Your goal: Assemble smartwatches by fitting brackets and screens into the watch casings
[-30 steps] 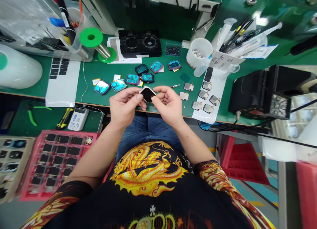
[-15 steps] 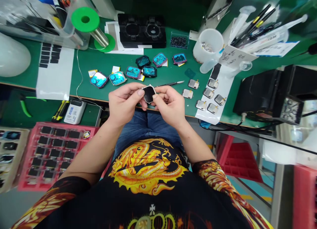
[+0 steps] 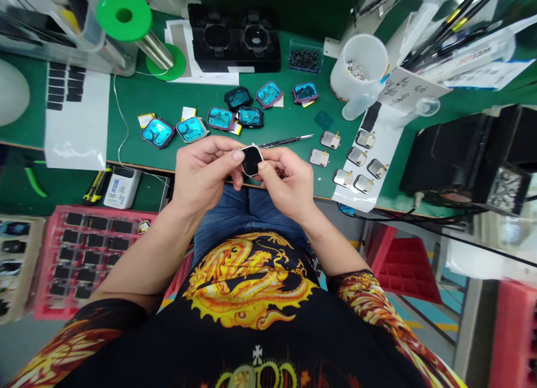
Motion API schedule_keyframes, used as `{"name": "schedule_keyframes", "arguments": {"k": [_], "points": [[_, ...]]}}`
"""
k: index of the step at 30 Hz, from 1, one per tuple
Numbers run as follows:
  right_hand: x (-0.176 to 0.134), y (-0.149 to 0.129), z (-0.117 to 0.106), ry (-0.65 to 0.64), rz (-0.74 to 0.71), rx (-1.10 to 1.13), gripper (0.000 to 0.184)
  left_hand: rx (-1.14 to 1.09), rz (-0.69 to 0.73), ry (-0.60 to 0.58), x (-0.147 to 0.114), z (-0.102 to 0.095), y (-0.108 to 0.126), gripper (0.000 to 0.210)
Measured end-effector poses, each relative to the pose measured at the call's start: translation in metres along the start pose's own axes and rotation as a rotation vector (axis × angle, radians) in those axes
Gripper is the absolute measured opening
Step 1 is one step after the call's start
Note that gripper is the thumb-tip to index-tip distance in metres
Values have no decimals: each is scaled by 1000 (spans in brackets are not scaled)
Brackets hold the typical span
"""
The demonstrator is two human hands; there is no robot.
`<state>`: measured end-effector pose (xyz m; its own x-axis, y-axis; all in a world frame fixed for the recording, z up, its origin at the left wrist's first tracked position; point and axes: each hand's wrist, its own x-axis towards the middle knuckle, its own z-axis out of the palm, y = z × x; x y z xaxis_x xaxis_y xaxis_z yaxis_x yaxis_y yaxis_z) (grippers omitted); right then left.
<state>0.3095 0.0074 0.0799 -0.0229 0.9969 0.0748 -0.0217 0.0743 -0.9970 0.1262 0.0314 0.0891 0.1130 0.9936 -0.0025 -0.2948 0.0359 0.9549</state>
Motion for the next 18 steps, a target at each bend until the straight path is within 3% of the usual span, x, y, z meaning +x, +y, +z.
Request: {"name": "schedule_keyframes", "arguments": {"k": [12,18], "points": [[0,0,-2,-50,1,33,29,4,-14,-48,3,-6,0,25],[4,-8,0,-37,42,27,40,11,6,-80,3,-11,-2,25]]}}
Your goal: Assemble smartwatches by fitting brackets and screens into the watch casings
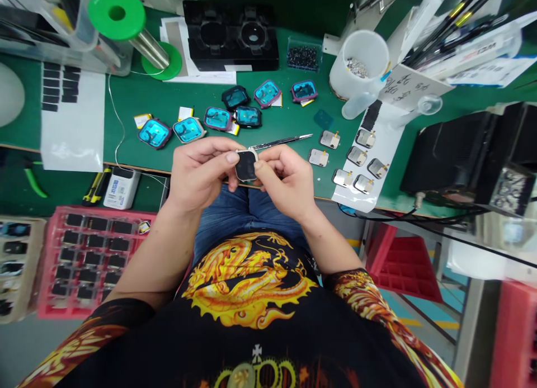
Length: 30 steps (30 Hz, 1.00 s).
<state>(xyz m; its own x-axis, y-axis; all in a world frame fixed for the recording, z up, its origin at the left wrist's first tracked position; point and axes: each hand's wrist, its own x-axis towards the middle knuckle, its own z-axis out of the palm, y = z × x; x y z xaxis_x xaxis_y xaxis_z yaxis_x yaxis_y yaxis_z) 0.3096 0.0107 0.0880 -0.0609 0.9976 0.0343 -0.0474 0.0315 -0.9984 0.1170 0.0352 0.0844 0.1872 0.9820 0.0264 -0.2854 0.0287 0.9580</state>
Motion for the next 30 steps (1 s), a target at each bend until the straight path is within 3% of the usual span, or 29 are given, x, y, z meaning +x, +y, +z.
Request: {"name": "schedule_keyframes", "arguments": {"k": [6,18,24,30], "points": [[5,-6,3,16,25,-48,48,5,-1,-59,-1,-6,-3,22],[8,-6,11,76,49,-166,50,-2,31,-1,-4,0,-5,22],[6,-5,12,91,-20,-288,42,13,-64,-24,-3,-1,2,26],[4,3,10,103,-32,-271,43,12,-109,-57,0,-1,4,28]]}}
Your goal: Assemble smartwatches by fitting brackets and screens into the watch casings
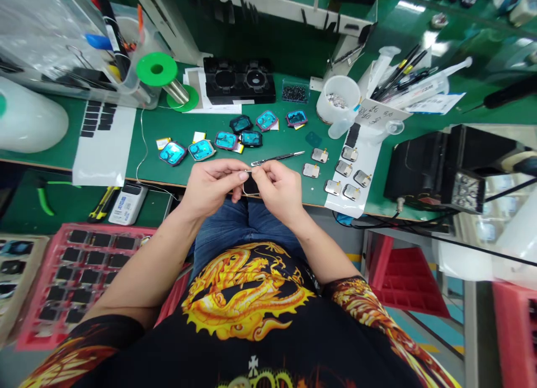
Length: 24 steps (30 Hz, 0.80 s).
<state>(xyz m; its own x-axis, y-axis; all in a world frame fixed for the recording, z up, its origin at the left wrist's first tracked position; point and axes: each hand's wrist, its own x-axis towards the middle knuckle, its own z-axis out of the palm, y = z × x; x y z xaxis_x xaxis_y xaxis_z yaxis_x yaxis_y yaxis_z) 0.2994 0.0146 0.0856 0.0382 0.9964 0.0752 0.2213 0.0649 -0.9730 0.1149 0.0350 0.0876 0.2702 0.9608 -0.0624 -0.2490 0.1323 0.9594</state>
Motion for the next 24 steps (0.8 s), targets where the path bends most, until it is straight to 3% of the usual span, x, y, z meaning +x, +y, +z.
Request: {"name": "schedule_keyframes", "arguments": {"k": [8,12,24], "points": [[-1,3,4,80,26,141,55,23,196,45,-3,-6,-16,29],[0,4,4,78,41,183,59,62,259,10,-6,-2,-16,34],[0,13,5,82,-44,104,54,206,249,97,-8,4,-28,47]]}}
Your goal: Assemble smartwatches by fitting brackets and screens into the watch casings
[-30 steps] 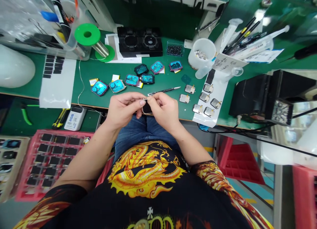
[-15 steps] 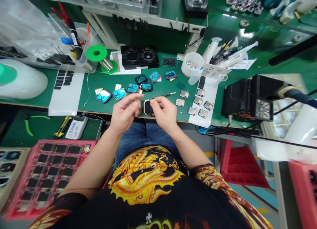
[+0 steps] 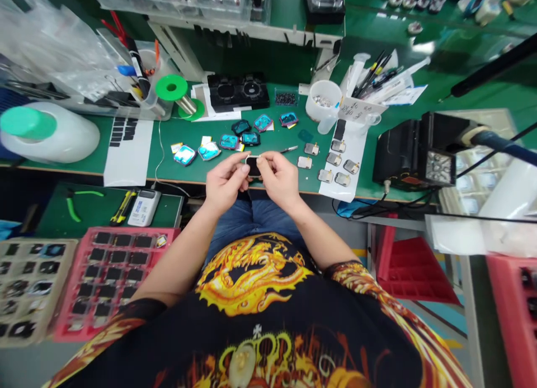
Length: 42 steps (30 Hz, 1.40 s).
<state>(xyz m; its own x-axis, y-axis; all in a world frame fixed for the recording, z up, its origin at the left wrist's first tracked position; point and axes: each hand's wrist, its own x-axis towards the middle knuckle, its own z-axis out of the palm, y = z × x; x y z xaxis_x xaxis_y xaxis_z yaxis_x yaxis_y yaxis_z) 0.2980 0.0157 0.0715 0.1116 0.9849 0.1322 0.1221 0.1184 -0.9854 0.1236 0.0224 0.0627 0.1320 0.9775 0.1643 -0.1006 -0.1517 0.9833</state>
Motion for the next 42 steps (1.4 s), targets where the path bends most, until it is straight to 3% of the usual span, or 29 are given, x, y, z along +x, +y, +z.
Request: {"name": "schedule_keyframes", "arguments": {"k": [5,15,24,34,42], "points": [[-1,3,1,-43,2,-25,48,-38,-23,-19,4,-1,1,51],[-3,5,2,14,12,55,53,-15,-39,-56,0,-1,2,58],[0,-1,2,40,67,89,57,-154,-113,-43,9,-4,8,42],[-2,1,3,-4,74,59,57,-144,-118,-24,9,-3,12,43],[-6,6,6,-13,54,12,40,-70,-187,-9,2,-4,14,44]]}}
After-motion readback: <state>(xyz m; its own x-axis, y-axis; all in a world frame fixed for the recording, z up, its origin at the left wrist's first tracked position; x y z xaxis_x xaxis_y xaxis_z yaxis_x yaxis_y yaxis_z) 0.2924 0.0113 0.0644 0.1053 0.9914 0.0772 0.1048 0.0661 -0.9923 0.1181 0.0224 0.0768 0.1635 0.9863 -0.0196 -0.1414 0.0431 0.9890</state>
